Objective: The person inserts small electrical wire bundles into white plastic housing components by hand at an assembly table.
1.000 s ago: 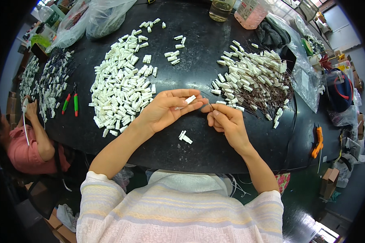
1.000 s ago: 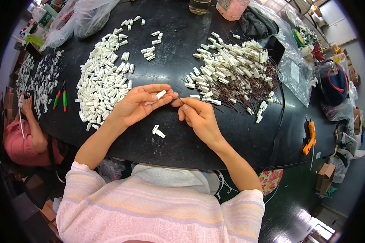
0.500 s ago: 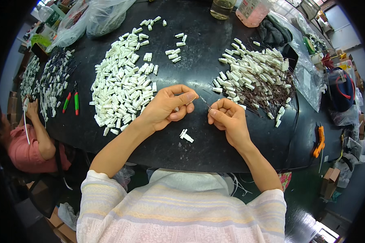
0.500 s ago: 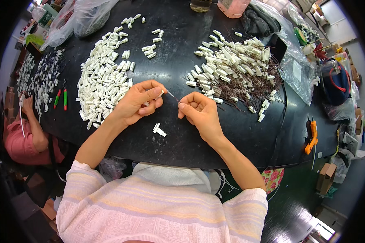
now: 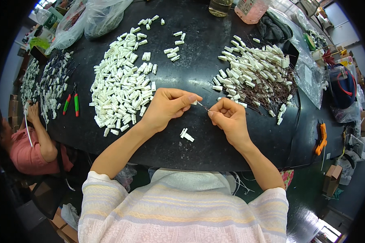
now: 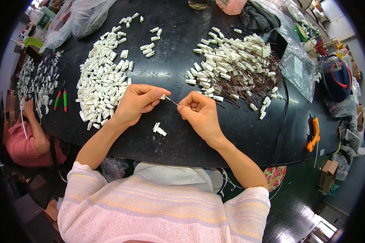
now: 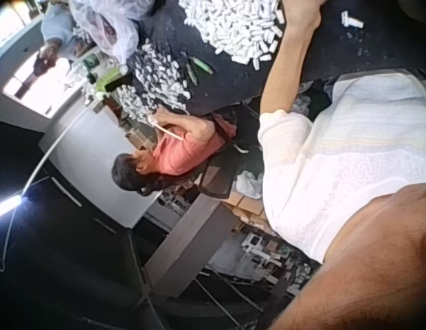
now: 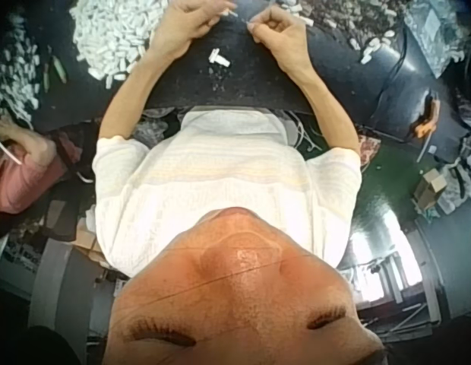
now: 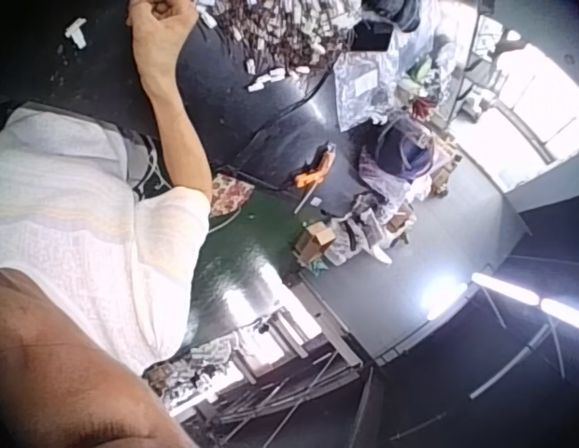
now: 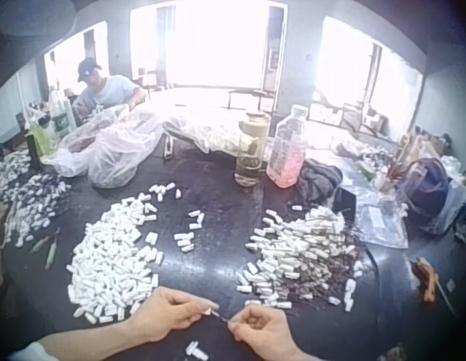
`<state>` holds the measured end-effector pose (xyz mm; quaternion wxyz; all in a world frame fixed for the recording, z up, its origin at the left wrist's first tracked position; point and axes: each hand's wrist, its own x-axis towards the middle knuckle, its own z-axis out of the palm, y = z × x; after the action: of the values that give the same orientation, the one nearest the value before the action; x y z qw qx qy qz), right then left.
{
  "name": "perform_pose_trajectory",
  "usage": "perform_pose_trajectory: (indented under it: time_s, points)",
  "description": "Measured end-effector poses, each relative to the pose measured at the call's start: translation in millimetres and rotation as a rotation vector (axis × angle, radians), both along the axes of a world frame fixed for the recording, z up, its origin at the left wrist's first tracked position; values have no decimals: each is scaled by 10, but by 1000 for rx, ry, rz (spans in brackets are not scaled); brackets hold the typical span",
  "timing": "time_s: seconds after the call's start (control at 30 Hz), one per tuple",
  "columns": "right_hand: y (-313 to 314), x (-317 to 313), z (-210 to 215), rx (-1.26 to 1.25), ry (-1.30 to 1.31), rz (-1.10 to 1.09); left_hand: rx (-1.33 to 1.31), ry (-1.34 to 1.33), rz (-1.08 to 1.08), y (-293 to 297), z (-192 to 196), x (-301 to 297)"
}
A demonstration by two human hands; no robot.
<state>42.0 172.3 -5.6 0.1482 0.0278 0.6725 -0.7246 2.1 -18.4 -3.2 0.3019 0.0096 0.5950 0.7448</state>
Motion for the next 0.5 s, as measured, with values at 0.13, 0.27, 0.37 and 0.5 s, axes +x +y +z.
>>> perform_pose_trajectory:
  time_s: [0.13, 0.27, 0.37, 0.5]
  points:
    - [-14, 6, 50, -19, -25, -24, -206, 232, -41, 32, 38, 50]
    - [-12, 7, 43, -66, -62, -33, -92, 108, -85, 54, 30, 57]
    - [-22, 2, 62, -78, -73, -48, -35, 102, -122, 44, 7, 48]
    - [-14, -14, 85, -156, -124, -80, 23, 60, -77, 49, 9, 30]
